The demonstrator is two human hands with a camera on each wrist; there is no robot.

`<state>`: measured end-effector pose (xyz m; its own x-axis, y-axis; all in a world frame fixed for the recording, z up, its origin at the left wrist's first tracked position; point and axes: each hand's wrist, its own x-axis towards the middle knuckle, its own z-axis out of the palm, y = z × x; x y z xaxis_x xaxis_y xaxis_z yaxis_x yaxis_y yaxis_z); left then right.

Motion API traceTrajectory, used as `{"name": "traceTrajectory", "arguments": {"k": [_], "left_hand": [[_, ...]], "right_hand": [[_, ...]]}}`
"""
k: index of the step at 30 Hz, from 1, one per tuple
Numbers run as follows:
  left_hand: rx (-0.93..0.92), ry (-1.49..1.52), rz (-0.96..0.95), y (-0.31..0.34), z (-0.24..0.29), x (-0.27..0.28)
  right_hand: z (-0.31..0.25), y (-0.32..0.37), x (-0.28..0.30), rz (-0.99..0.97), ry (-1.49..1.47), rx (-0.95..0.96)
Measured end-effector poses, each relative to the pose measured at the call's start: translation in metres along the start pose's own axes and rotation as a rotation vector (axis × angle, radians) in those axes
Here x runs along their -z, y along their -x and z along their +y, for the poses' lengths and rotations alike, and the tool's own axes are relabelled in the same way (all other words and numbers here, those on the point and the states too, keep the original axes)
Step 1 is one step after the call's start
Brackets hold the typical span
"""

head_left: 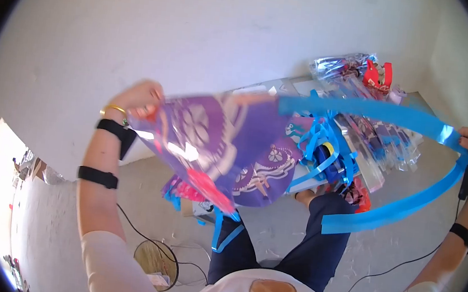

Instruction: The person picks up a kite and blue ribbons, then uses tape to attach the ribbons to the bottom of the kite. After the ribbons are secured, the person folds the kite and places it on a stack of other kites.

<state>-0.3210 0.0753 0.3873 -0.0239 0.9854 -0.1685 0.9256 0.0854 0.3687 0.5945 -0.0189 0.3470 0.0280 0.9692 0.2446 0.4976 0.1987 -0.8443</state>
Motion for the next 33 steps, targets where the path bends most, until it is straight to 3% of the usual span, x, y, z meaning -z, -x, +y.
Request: {"name": "traceTrajectory", "arguments": {"k": [1, 3, 4, 5, 6, 7, 9, 10, 11, 12, 14, 15, 17, 19, 21, 22, 24, 29, 32, 33], "left_hand": [[0.094, -0.070, -0.153, -0.015, 0.005, -0.022], [-0.158, -0.295, -0.185, -0.079, -0.019, -0.069], [-0.171, -0.292, -0.190, -0.094, -0.014, -0.071], [-0.229, -0.332, 0.129, -0.109, -0.008, -0.074], [-0.283, -0.363, 0.449, -0.126, -0.002, -0.075], [-0.290, -0.356, 0.688, -0.153, -0.005, -0.053], [-0.297, -0.369, 1.095, -0.144, 0.027, 0.015], [-0.336, -0.416, 1.292, -0.133, 0.035, 0.049], [-0.400, -0.367, 1.440, -0.119, 0.039, 0.078], [-0.463, -0.204, 1.454, -0.097, 0.045, 0.098], [-0.469, -0.249, 1.586, -0.066, 0.042, 0.117], [-0.462, -0.253, 1.583, -0.055, 0.035, 0.107], [-0.394, -0.544, 1.566, -0.029, 0.022, 0.079], [-0.383, -0.720, 1.450, -0.019, 0.000, 0.021], [-0.451, -0.618, 1.281, -0.019, -0.023, -0.041], [-0.444, -0.570, 1.221, -0.019, -0.031, -0.073], [-0.440, -0.467, 1.105, -0.017, -0.042, -0.134], [-0.347, -0.311, 0.884, -0.010, -0.079, -0.273], [-0.290, -0.272, 0.778, 0.002, -0.097, -0.344], [-0.272, -0.242, 0.719, 0.003, -0.106, -0.368]], "right_hand": [[-0.006, -0.011, -0.012, 0.013, 0.002, 0.001], [-0.013, -0.047, -0.027, -0.252, 0.304, -0.265], [-0.008, -0.061, -0.036, -0.233, 0.330, -0.255], [0.000, -0.079, -0.046, -0.217, 0.358, -0.247], [0.026, -0.105, -0.049, -0.110, 0.369, -0.125], [0.048, -0.129, -0.046, -0.007, 0.379, -0.002], [0.038, -0.153, -0.067, 0.282, 0.321, 0.226], [0.024, -0.160, -0.074, 0.270, 0.327, 0.210], [0.003, -0.163, -0.077, 0.274, 0.320, 0.210], [-0.008, -0.170, -0.078, 0.279, 0.313, 0.214], [0.008, -0.191, -0.063, 0.283, 0.397, 0.235], [0.021, -0.197, -0.055, 0.295, 0.472, 0.262], [0.050, -0.194, -0.055, 0.354, 0.541, 0.343], [0.065, -0.184, -0.066, 0.413, 0.613, 0.426], [0.075, -0.173, -0.082, 0.613, 1.033, 0.506], [0.094, -0.177, -0.082, 0.601, 1.033, 0.506], [0.149, -0.190, -0.079, 0.488, 0.664, 0.132], [0.203, -0.168, -0.161, 0.504, 0.566, -0.090], [0.235, -0.155, -0.217, 0.483, 0.372, -0.263], [0.261, -0.155, -0.229, 0.446, 0.156, -0.293]]}}
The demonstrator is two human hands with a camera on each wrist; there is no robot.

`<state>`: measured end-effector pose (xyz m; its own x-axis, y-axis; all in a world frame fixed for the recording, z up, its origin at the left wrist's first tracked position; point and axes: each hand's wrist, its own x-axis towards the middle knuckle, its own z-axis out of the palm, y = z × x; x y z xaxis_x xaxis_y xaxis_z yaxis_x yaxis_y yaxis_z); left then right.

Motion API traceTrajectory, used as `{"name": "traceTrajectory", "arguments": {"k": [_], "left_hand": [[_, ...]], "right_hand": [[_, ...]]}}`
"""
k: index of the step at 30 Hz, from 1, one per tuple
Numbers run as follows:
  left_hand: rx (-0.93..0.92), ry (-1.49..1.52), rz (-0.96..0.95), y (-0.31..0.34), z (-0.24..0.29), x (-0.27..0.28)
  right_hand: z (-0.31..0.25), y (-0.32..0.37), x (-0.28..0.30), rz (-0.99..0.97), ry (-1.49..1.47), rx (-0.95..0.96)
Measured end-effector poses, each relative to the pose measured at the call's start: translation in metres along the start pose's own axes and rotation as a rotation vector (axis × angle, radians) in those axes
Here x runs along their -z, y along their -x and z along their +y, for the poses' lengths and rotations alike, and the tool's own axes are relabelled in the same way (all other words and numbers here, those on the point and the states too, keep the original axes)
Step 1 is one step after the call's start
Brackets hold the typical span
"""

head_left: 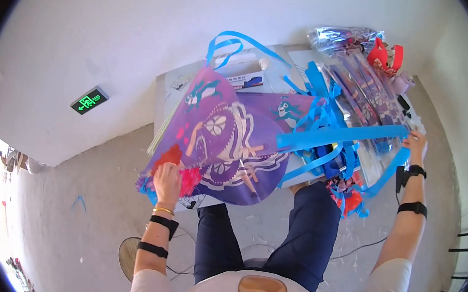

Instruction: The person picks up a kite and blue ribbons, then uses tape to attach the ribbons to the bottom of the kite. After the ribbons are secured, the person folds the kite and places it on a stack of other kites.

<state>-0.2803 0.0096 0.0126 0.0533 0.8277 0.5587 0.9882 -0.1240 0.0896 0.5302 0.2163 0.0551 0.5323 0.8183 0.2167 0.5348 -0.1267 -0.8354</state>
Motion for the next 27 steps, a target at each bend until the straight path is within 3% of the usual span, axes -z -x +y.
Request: {"name": "traceTrajectory", "arguments": {"k": [1, 5, 14, 21, 27], "left_hand": [[0.023, 0.036, -0.060, 0.016, 0.001, -0.018], [0.065, 0.054, -0.236, 0.068, 0.006, -0.063], [0.064, 0.154, -0.365, 0.104, 0.011, -0.073], [0.075, 0.129, -0.480, 0.122, 0.034, -0.063], [0.109, 0.116, -0.507, 0.127, 0.039, -0.067]], "right_hand": [[0.023, -0.001, -0.010, -0.069, -0.188, -0.072], [0.077, -0.003, -0.041, -0.241, -0.143, -0.257], [0.033, 0.015, -0.056, -0.285, -0.621, -0.479], [0.043, -0.001, -0.062, -0.280, -0.733, -0.462], [0.035, -0.006, -0.063, -0.255, -0.871, -0.558]]}}
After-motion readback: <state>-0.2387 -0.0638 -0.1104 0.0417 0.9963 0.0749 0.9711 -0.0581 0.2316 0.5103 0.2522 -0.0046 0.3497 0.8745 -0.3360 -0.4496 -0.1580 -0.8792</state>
